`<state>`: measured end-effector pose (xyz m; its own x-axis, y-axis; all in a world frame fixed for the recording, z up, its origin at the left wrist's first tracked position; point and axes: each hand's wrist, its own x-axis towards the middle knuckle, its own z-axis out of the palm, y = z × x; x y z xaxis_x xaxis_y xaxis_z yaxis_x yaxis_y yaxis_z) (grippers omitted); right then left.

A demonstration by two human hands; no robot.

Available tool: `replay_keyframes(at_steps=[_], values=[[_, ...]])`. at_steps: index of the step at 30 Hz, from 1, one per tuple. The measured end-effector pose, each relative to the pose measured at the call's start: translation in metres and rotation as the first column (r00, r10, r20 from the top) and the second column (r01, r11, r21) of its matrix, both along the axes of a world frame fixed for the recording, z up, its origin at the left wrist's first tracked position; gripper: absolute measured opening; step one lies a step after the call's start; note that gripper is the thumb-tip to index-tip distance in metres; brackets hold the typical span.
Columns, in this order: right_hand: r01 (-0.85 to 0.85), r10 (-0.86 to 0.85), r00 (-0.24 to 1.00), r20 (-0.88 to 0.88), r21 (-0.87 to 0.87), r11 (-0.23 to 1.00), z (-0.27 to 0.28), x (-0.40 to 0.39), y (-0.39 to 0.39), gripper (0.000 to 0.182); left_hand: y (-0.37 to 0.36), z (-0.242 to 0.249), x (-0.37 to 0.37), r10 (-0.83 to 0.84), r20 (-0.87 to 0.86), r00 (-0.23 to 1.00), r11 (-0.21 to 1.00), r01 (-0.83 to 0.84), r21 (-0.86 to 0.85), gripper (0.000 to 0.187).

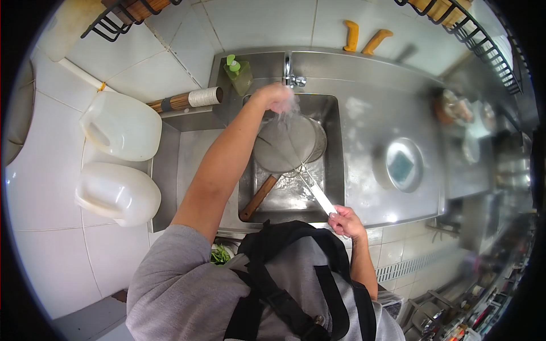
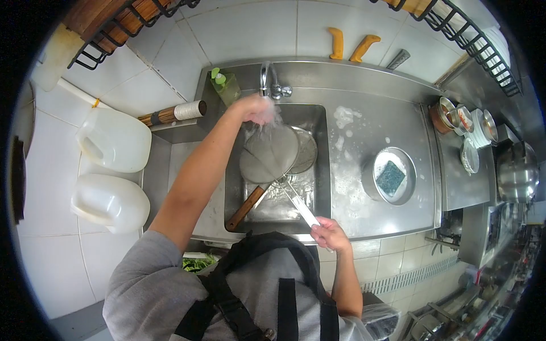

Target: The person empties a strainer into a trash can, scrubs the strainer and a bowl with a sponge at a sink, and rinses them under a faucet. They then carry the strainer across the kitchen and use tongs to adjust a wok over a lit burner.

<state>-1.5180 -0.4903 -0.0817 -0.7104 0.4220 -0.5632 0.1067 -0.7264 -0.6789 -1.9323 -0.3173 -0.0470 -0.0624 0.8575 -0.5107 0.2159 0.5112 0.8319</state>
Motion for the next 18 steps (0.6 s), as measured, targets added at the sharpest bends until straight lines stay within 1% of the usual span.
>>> replay_keyframes(at_steps=[2, 3, 5, 6, 8, 11, 13, 15, 17, 18], values=[[-0.043, 0.043, 0.999, 0.004, 0.029, 0.999, -0.002, 0.002, 0.0, 0.011, 0.006, -0.005, -0.006, -0.133, -0.005, 0.991, 0.986, 0.132, -0.102, 0.029], [-0.044, 0.044, 0.999, 0.004, 0.028, 0.999, -0.003, 0.001, 0.001, 0.011, 0.004, -0.007, -0.007, -0.131, -0.004, 0.991, 0.986, 0.13, -0.102, 0.029], [-0.087, 0.088, 0.996, -0.005, 0.069, 0.994, -0.005, 0.001, 0.002, 0.013, -0.004, -0.007, -0.003, 0.015, 0.184, 0.983, 1.0, -0.014, -0.009, 0.029], [-0.088, 0.089, 0.996, -0.005, 0.069, 0.994, -0.007, 0.0, 0.003, 0.013, -0.005, -0.004, 0.002, 0.016, 0.184, 0.983, 1.0, -0.014, -0.009, 0.029], [-0.111, 0.111, 0.994, 0.004, 0.099, 0.989, -0.012, -0.003, 0.006, 0.014, -0.004, 0.006, 0.011, 0.077, 0.102, 0.992, 0.993, -0.066, -0.1, 0.03], [-0.098, 0.095, 0.995, 0.037, 0.102, 0.99, -0.011, -0.013, 0.009, 0.014, -0.007, 0.019, 0.014, 0.033, 0.058, 0.998, 0.995, -0.028, -0.098, 0.033], [-0.095, 0.093, 0.995, 0.027, 0.096, 0.991, -0.011, -0.02, 0.013, 0.013, -0.002, 0.012, 0.011, 0.02, 0.084, 0.996, 0.993, -0.01, -0.12, 0.036], [-0.092, 0.091, 0.996, 0.017, 0.09, 0.992, -0.012, -0.025, 0.016, 0.012, -0.003, 0.017, 0.013, 0.008, 0.11, 0.994, 0.99, 0.008, -0.141, 0.04], [-0.119, 0.119, 0.993, 0.007, 0.135, 0.984, -0.012, -0.029, 0.018, 0.009, -0.004, 0.021, 0.015, -0.073, 0.145, 0.987, 0.986, 0.093, -0.137, 0.043], [-0.118, 0.119, 0.993, 0.006, 0.135, 0.984, -0.012, -0.033, 0.019, 0.009, -0.005, 0.022, 0.015, -0.073, 0.144, 0.987, 0.986, 0.093, -0.137, 0.043]])
